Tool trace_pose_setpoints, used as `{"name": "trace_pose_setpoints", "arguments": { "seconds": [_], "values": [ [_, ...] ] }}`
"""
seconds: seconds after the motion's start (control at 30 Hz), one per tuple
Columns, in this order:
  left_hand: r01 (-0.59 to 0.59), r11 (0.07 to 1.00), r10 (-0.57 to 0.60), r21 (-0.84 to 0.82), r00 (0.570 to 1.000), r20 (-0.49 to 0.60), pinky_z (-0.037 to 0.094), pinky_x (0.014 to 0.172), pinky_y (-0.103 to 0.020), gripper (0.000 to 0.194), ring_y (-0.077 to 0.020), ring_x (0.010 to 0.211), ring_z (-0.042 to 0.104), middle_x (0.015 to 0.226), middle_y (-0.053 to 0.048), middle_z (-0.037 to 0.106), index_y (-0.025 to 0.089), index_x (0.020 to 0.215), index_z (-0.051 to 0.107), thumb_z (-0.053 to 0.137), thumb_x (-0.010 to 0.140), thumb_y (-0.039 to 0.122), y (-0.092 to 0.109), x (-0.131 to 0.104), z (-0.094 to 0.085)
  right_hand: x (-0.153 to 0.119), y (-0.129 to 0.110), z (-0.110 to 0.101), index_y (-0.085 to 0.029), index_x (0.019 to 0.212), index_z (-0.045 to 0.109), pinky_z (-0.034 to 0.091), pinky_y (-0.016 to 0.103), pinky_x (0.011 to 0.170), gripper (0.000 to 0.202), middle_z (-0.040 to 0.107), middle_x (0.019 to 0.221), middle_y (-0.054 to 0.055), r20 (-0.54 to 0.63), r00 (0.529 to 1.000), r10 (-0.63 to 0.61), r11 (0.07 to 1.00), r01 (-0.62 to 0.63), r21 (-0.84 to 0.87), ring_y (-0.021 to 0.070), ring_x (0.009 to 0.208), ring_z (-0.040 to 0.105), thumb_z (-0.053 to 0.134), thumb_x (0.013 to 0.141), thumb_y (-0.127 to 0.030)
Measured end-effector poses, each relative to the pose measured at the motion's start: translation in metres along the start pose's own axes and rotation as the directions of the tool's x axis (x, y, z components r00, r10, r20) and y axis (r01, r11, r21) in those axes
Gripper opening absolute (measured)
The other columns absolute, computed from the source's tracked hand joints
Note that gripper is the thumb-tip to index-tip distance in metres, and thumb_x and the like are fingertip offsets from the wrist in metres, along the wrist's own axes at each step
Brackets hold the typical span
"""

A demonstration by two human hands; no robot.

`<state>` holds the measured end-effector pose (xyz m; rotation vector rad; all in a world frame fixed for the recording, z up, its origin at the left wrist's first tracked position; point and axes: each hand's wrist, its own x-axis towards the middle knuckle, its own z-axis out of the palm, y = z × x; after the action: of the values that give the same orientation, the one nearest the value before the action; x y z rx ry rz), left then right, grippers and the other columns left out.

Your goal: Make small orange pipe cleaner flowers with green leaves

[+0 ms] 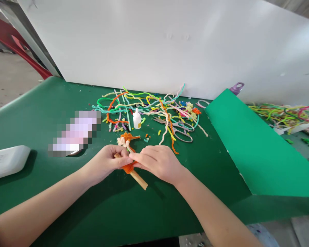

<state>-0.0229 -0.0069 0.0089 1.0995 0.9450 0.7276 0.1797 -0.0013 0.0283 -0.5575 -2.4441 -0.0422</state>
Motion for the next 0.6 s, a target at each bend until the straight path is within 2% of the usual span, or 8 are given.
{"name": "trace_pose_setpoints", "arguments": {
  "seconds": [0.1, 0.2, 0.33, 0.6],
  "values": [
    [0.034, 0.998, -0.031, -0.047, 0.998, 0.052, 0.023, 0.044, -0.021, 0.033, -0.0060, 0.043, 0.036, 0.043, 0.004, 0.049, 0.014, 0.052, 0.052, 0.073, 0.068, 0.034, 0.001, -0.001, 0.000, 0.002, -0.004, -0.005, -0.012, 0.112, 0.055, 0.043, 0.024, 0.055, 0.027, 0.064, 0.072, 0.001, -0.025, 0.994, -0.106, 0.990, 0.103, -0.099, 0.0106, 0.064, 0.056, 0.058, 0.086, -0.020],
    [0.094, 0.978, -0.062, -0.188, 0.983, 0.172, 0.023, 0.042, -0.021, 0.036, -0.0054, 0.040, 0.035, 0.040, 0.006, 0.045, 0.016, 0.049, 0.046, 0.075, 0.066, 0.031, 0.001, -0.002, 0.002, 0.003, -0.008, -0.009, -0.009, 0.109, 0.057, 0.042, 0.025, 0.053, 0.027, 0.061, 0.066, -0.001, -0.039, 0.986, -0.160, 0.979, 0.153, -0.133, 0.0109, 0.061, 0.054, 0.062, 0.084, -0.019],
    [0.220, 0.926, -0.113, -0.308, 0.936, 0.332, 0.024, 0.041, -0.020, 0.038, -0.0045, 0.038, 0.034, 0.039, 0.006, 0.043, 0.016, 0.050, 0.044, 0.075, 0.066, 0.032, -0.001, -0.003, 0.004, 0.002, -0.012, -0.011, -0.008, 0.103, 0.061, 0.041, 0.025, 0.050, 0.023, 0.059, 0.063, -0.001, -0.085, 0.978, -0.192, 0.973, 0.178, -0.147, 0.0105, 0.059, 0.052, 0.064, 0.082, -0.019],
    [0.379, 0.870, -0.182, -0.315, 0.842, 0.508, 0.020, 0.041, -0.021, 0.042, -0.0037, 0.037, 0.029, 0.038, 0.007, 0.035, 0.015, 0.047, 0.044, 0.075, 0.067, 0.036, -0.002, -0.005, 0.003, 0.002, -0.018, -0.013, -0.006, 0.094, 0.062, 0.035, 0.026, 0.044, 0.015, 0.059, 0.063, 0.001, -0.140, 0.952, -0.270, 0.948, 0.238, -0.211, 0.0103, 0.053, 0.047, 0.057, 0.083, -0.014]
  ]
}}
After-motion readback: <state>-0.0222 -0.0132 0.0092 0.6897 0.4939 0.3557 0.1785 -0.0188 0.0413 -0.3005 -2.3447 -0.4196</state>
